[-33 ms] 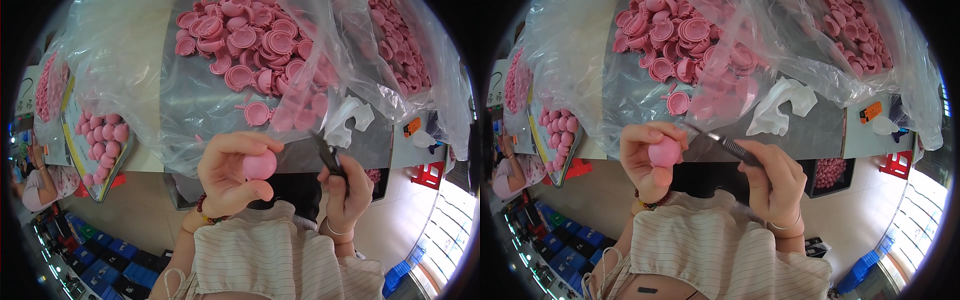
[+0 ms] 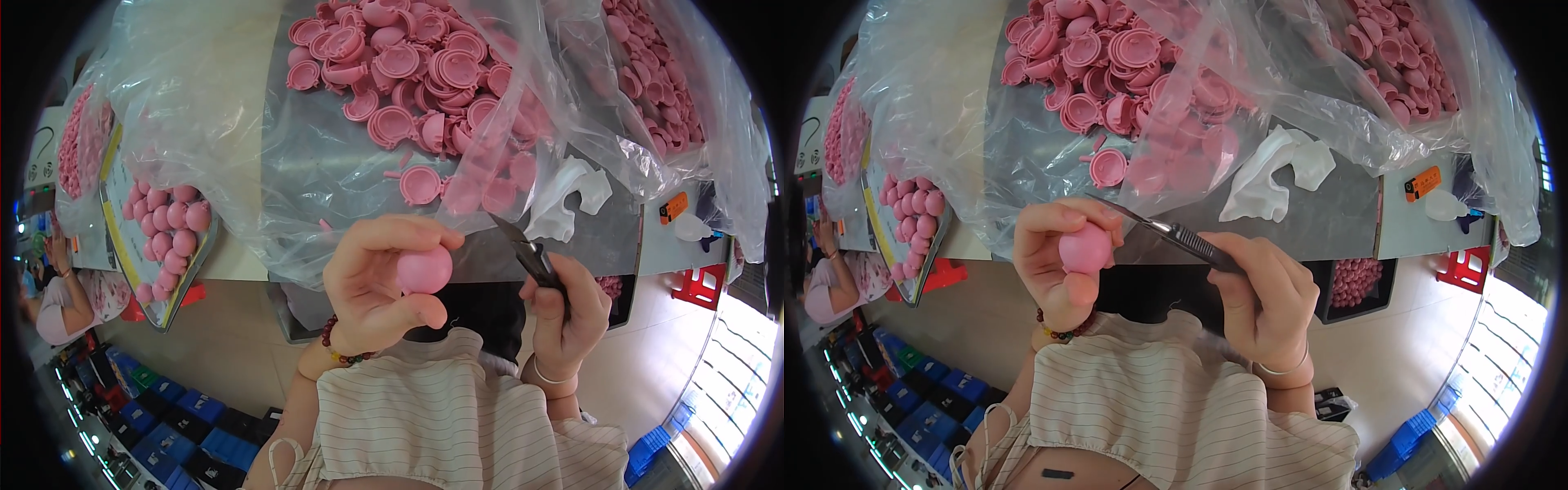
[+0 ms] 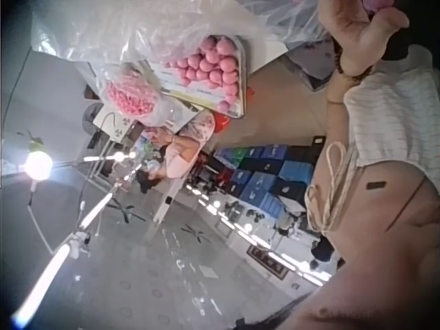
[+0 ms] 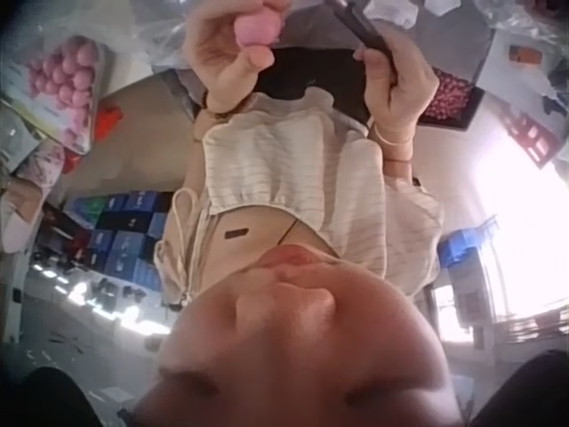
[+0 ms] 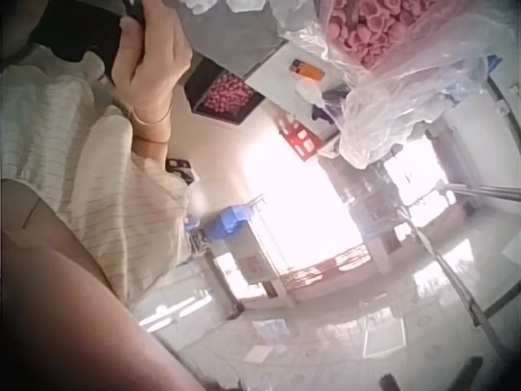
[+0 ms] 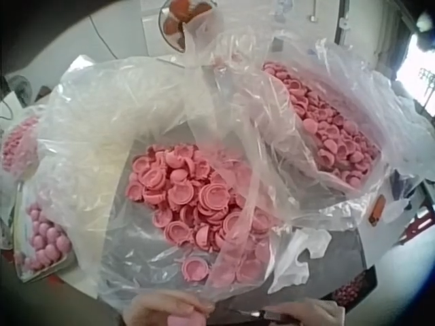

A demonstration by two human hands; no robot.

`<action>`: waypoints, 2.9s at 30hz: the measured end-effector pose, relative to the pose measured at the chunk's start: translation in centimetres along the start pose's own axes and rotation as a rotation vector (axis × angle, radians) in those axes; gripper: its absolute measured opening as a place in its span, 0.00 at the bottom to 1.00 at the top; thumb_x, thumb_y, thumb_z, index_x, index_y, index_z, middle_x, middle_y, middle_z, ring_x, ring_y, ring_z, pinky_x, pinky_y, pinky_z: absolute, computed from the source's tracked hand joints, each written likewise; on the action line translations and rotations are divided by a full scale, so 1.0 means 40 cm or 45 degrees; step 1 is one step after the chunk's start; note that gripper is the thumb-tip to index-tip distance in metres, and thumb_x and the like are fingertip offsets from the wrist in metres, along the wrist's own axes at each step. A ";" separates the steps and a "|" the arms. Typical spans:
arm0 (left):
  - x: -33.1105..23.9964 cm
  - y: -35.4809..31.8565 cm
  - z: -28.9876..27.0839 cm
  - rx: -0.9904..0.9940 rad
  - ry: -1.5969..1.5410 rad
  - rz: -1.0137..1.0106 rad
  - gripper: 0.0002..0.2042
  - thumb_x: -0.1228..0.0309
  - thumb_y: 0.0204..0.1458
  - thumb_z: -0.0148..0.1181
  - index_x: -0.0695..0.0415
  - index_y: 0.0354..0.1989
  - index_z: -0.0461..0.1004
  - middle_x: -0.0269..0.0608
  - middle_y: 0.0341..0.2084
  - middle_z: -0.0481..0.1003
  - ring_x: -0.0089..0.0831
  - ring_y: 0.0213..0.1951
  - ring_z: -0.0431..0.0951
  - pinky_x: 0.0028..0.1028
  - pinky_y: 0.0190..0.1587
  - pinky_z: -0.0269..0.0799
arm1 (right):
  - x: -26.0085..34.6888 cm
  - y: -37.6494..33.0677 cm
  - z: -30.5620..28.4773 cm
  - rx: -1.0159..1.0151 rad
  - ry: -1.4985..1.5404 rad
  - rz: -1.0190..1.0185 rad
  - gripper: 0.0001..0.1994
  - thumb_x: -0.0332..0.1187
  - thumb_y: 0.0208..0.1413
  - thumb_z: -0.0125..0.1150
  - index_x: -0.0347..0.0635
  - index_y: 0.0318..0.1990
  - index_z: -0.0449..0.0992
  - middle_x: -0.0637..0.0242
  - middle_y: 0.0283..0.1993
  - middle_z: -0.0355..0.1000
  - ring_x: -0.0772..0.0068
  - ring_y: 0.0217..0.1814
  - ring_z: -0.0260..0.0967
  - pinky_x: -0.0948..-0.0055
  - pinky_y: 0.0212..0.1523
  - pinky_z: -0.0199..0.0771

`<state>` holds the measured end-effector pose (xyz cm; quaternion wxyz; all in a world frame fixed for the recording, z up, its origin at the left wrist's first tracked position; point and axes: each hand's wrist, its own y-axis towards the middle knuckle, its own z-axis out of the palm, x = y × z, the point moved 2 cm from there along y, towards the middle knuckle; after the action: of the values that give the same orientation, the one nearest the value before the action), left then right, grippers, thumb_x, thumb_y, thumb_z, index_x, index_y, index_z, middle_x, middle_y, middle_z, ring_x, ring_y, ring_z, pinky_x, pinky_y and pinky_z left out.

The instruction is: Applying glue to pink plastic components and assembling them into toy parts.

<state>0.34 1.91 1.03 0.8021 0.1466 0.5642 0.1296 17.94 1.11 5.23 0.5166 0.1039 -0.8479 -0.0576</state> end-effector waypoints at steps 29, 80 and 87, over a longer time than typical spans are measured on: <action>0.004 0.003 -0.011 0.093 0.003 0.035 0.25 0.60 0.37 0.64 0.63 0.41 0.65 0.58 0.36 0.69 0.36 0.35 0.71 0.30 0.38 0.67 | 0.000 0.012 0.011 -0.007 -0.258 -0.550 0.14 0.36 0.37 0.62 0.39 0.33 0.75 0.71 0.20 0.67 0.76 0.15 0.57 0.80 0.15 0.56; 0.005 -0.004 -0.012 0.034 0.042 0.019 0.22 0.57 0.40 0.62 0.59 0.36 0.64 0.55 0.36 0.69 0.35 0.33 0.70 0.31 0.37 0.67 | -0.002 0.013 0.014 0.061 -0.191 -0.444 0.14 0.33 0.34 0.63 0.40 0.33 0.76 0.71 0.20 0.67 0.76 0.15 0.56 0.79 0.15 0.55; 0.005 -0.002 -0.004 -0.010 -0.063 0.065 0.17 0.70 0.40 0.60 0.65 0.38 0.66 0.56 0.40 0.68 0.29 0.34 0.68 0.25 0.38 0.63 | 0.003 0.007 0.014 0.159 -0.133 -0.311 0.13 0.34 0.39 0.60 0.33 0.32 0.75 0.64 0.20 0.67 0.75 0.18 0.58 0.80 0.18 0.55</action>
<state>0.25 1.93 0.78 0.8129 0.1607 0.5397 0.1485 17.37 1.35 5.14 0.4535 0.2350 -0.8567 -0.0724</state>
